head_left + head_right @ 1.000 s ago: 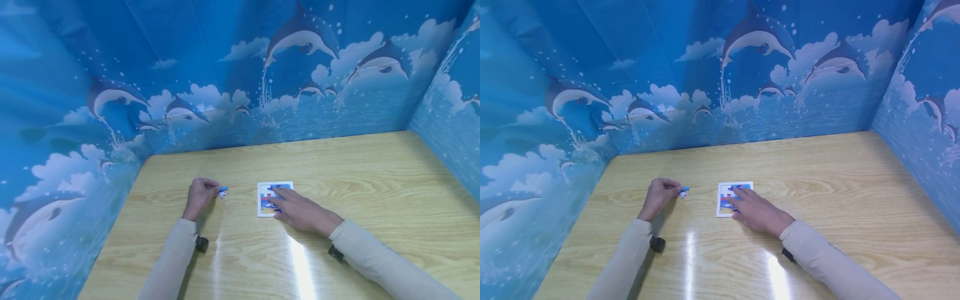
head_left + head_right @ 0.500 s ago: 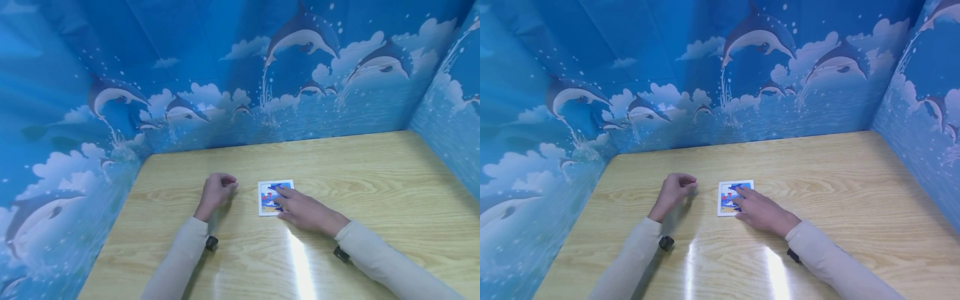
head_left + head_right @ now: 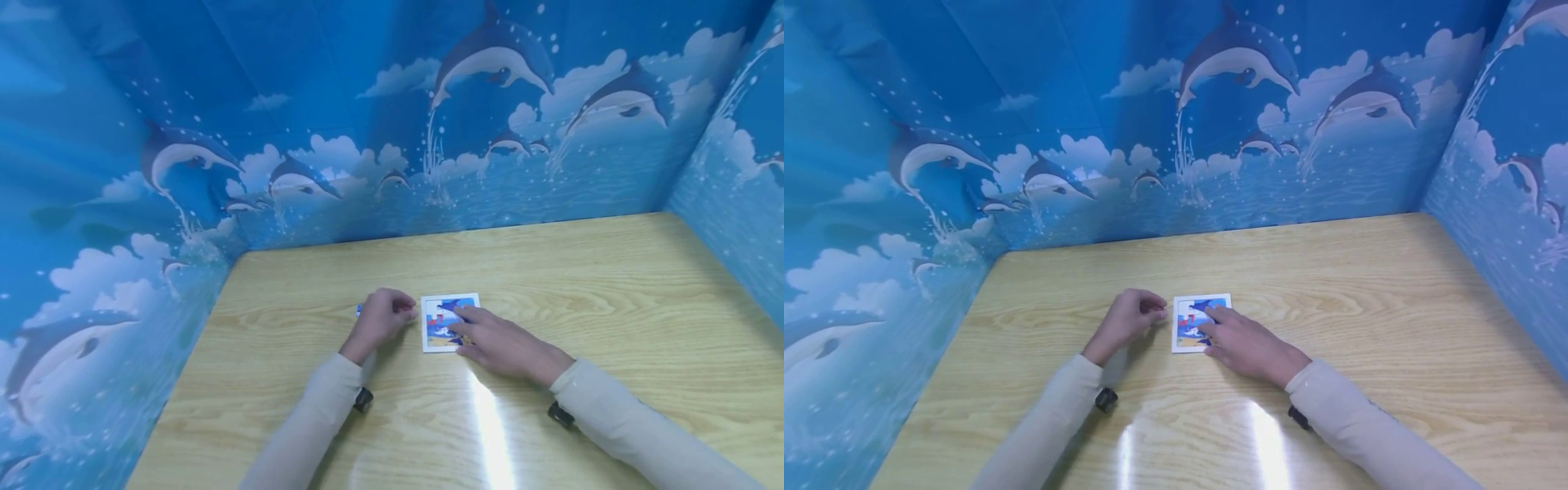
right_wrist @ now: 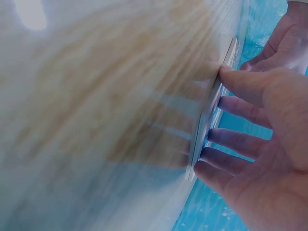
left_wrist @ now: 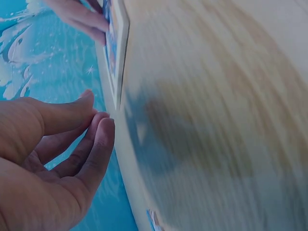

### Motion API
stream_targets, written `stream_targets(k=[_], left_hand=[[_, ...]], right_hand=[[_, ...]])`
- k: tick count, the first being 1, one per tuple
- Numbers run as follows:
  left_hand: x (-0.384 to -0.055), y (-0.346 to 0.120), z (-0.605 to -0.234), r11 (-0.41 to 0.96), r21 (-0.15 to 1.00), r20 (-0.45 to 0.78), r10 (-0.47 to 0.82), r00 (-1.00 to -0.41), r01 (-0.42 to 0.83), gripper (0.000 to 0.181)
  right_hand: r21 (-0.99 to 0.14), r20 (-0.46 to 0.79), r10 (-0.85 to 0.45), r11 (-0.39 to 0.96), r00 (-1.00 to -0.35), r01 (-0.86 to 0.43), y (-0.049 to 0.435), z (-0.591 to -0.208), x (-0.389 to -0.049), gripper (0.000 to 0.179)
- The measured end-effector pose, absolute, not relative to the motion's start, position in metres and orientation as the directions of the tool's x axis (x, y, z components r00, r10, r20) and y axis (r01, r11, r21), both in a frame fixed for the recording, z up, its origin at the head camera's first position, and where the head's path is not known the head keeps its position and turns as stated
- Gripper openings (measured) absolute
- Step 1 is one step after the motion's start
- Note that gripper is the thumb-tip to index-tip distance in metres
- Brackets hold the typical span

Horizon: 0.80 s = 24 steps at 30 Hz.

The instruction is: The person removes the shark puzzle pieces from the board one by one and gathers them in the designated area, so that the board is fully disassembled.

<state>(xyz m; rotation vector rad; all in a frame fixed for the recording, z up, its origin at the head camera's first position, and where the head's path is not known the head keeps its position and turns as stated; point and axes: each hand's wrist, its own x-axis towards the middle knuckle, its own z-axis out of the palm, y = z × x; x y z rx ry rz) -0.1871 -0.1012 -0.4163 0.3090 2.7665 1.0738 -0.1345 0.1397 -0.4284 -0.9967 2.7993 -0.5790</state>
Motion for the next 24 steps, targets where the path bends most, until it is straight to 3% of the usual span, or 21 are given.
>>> stream_targets(k=[5, 24], left_hand=[[-0.188, -0.095, -0.422, 0.725, 0.664, -0.077, 0.308, -0.948, 0.182, 0.018], [-0.188, -0.086, -0.426, 0.766, 0.609, -0.107, 0.339, -0.935, 0.208, 0.021]], right_hand=[[-0.381, 0.001, -0.619, 0.726, -0.785, -0.573, 0.139, -0.427, -0.134, 0.046], [-0.352, -0.014, -0.611, 0.744, -0.791, -0.569, 0.134, -0.427, -0.134, 0.046]])
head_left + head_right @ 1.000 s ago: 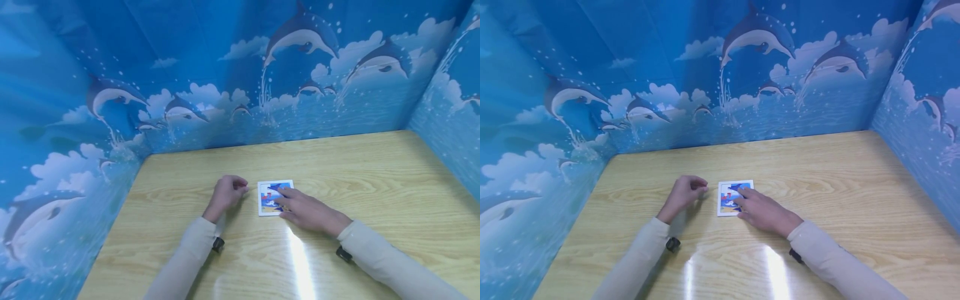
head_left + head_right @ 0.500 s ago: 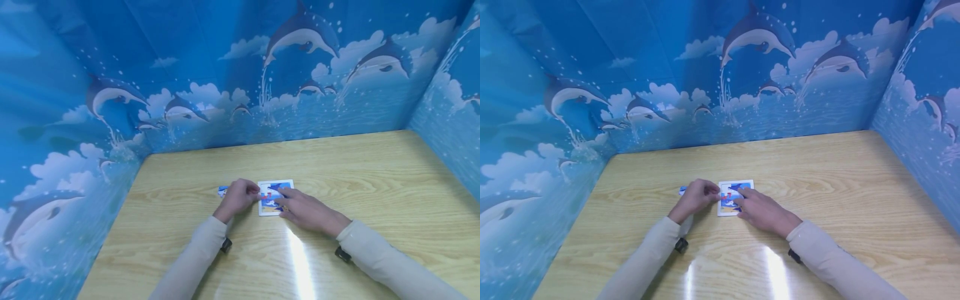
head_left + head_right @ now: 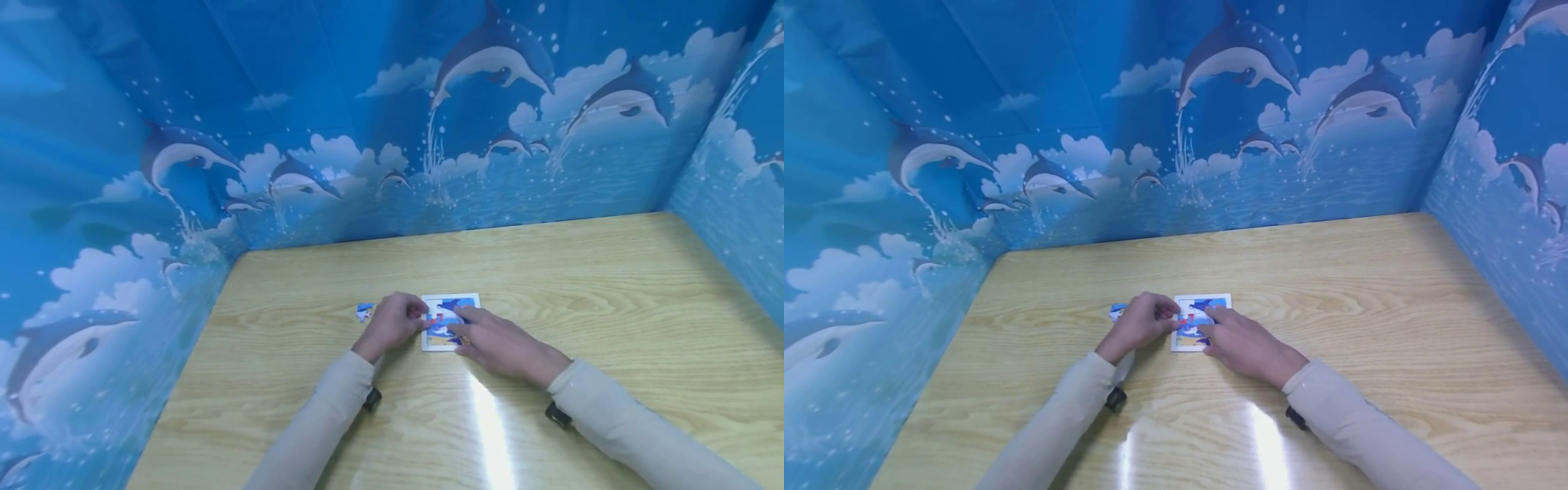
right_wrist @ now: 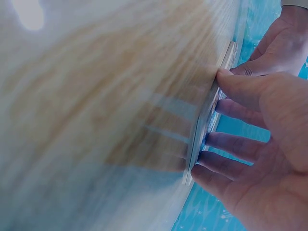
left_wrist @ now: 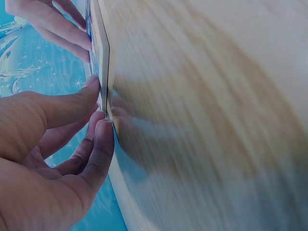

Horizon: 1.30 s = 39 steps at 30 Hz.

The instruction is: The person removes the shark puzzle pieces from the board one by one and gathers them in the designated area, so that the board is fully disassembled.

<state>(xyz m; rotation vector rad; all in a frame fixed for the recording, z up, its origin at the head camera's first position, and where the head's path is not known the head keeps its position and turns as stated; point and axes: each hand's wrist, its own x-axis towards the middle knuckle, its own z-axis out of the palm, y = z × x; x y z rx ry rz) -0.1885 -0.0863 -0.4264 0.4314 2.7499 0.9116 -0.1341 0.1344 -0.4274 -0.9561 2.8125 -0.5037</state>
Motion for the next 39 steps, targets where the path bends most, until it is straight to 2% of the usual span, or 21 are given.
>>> stream_targets(k=[16, 39], left_hand=[[-0.1924, -0.0826, -0.4287, 0.765, 0.625, -0.156, 0.315, -0.936, 0.154, 0.015], [-0.1907, -0.0817, -0.4282, 0.734, 0.664, -0.104, 0.283, -0.953, 0.146, 0.016]], right_hand=[[-0.356, 0.003, -0.621, 0.732, -0.784, -0.581, 0.1346, -0.4270, -0.1337, 0.047], [-0.368, 0.013, -0.630, 0.720, -0.777, -0.589, 0.1361, -0.4288, -0.1350, 0.046]])
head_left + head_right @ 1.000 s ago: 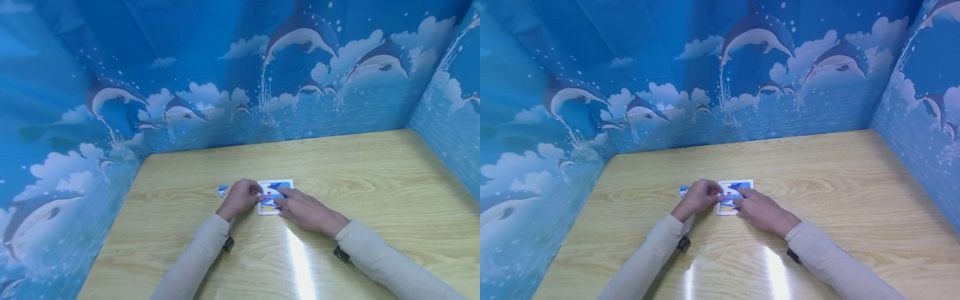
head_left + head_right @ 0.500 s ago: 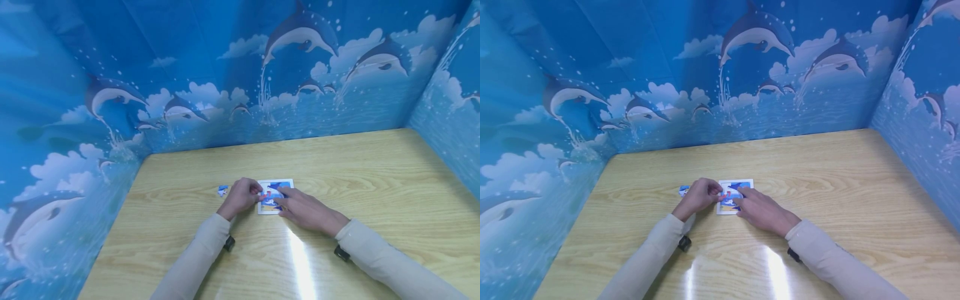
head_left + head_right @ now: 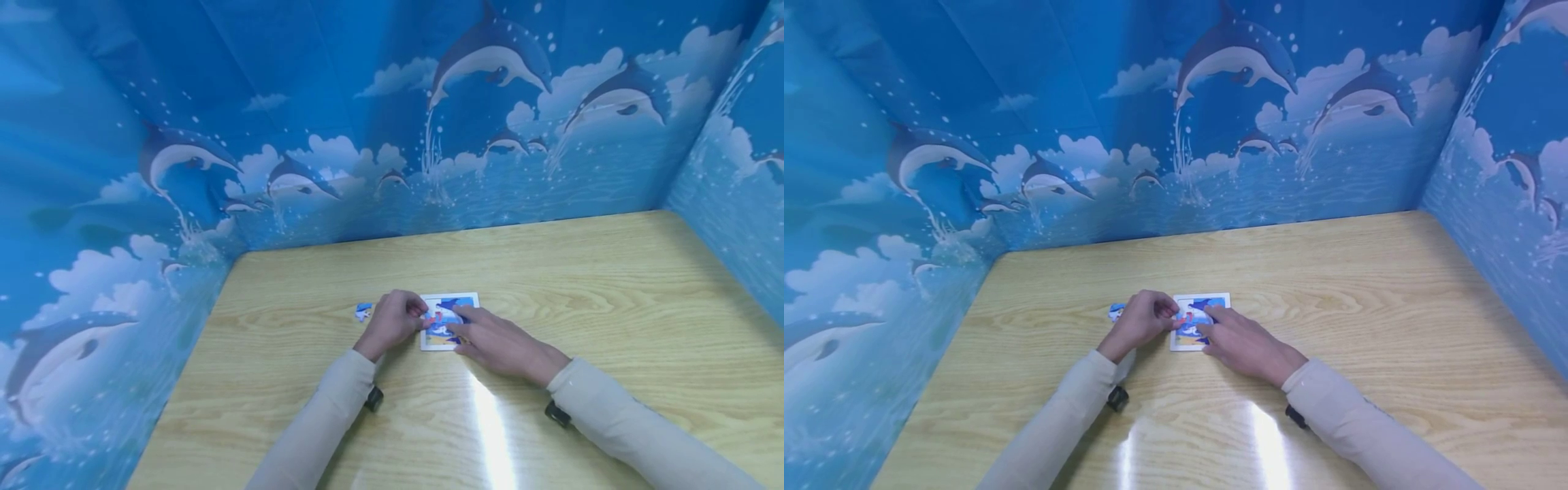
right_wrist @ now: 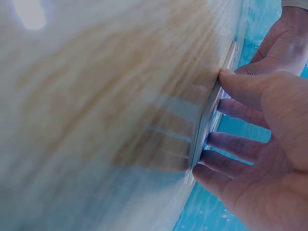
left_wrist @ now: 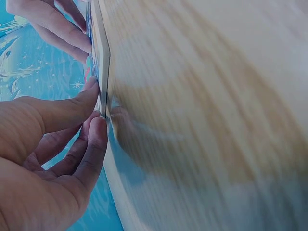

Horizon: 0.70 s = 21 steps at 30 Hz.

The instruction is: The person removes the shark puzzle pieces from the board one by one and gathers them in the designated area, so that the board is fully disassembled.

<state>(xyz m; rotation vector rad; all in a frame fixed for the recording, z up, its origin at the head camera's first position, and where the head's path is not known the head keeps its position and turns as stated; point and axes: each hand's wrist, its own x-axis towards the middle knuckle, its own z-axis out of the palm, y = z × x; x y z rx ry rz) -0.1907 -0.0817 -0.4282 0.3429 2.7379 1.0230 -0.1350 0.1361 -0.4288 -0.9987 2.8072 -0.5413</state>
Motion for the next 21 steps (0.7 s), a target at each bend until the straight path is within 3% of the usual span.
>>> stream_targets(k=[21], left_hand=[[-0.1888, -0.0813, -0.4260, 0.711, 0.697, -0.089, 0.223, -0.971, 0.100, 0.009]], right_hand=[[-0.379, 0.031, -0.634, 0.708, -0.773, -0.596, 0.1364, -0.4293, -0.1356, 0.046]])
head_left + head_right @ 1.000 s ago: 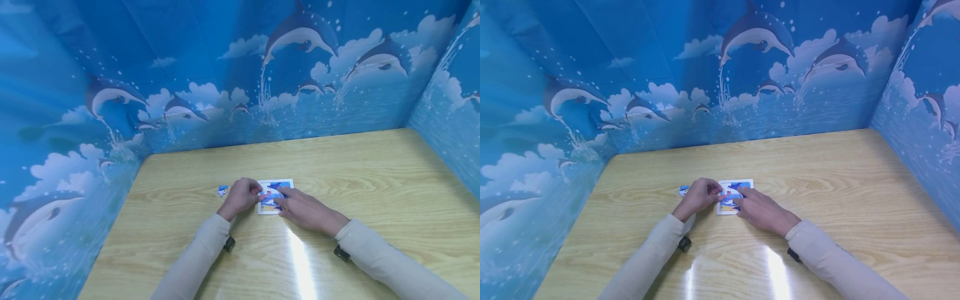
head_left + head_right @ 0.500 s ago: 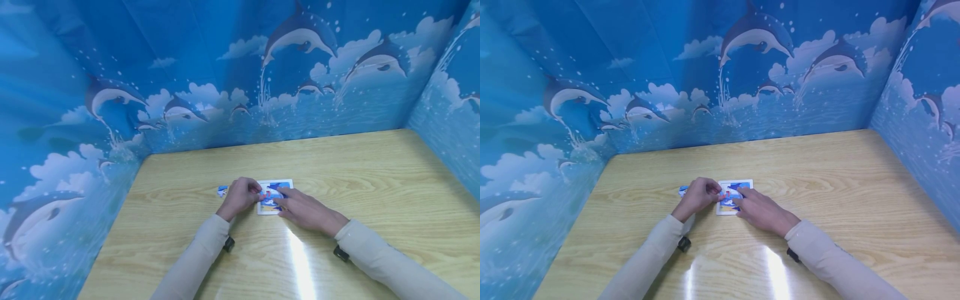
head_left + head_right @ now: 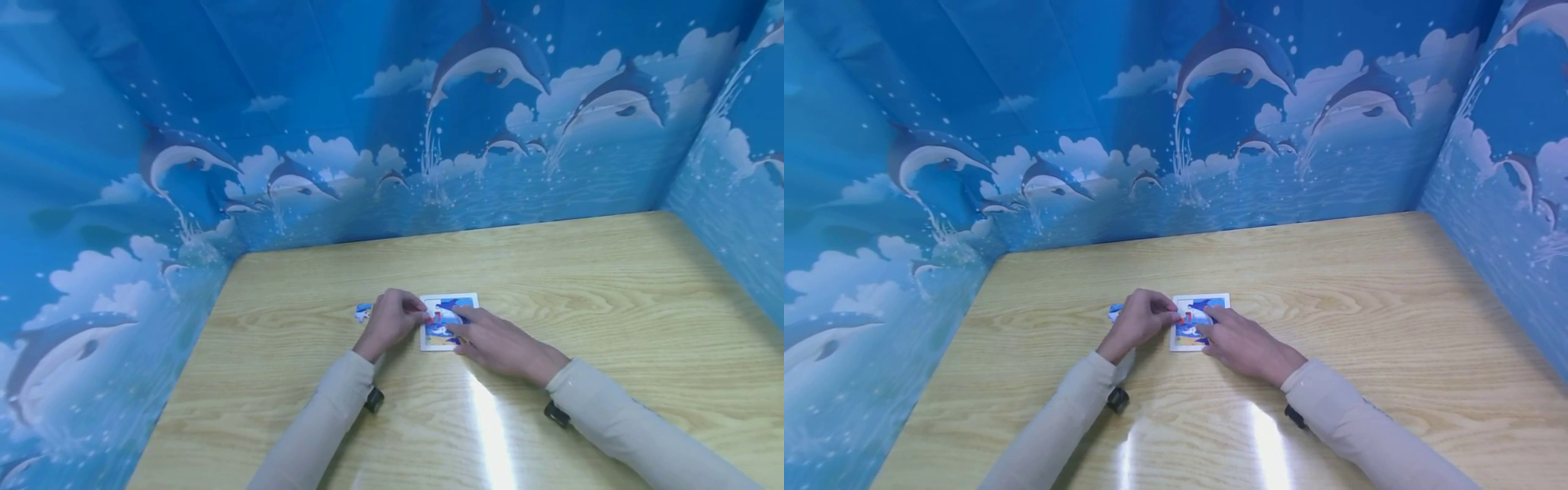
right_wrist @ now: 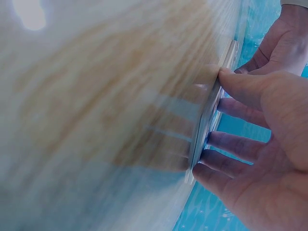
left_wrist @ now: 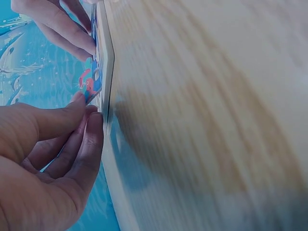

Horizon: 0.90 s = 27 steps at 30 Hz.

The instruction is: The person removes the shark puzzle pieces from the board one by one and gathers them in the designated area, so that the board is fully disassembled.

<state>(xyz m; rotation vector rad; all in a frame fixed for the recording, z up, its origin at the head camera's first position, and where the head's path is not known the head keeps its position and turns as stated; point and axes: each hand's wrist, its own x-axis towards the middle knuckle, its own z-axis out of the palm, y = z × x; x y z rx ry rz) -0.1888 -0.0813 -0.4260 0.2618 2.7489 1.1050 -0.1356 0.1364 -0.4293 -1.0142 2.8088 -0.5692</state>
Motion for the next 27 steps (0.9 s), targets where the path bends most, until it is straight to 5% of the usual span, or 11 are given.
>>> stream_targets(k=[27], left_hand=[[-0.184, -0.098, -0.429, 0.608, 0.789, -0.046, 0.201, -0.979, 0.088, 0.005]], right_hand=[[-0.371, 0.012, -0.625, 0.722, -0.780, -0.584, 0.137, -0.428, -0.136, 0.046]])
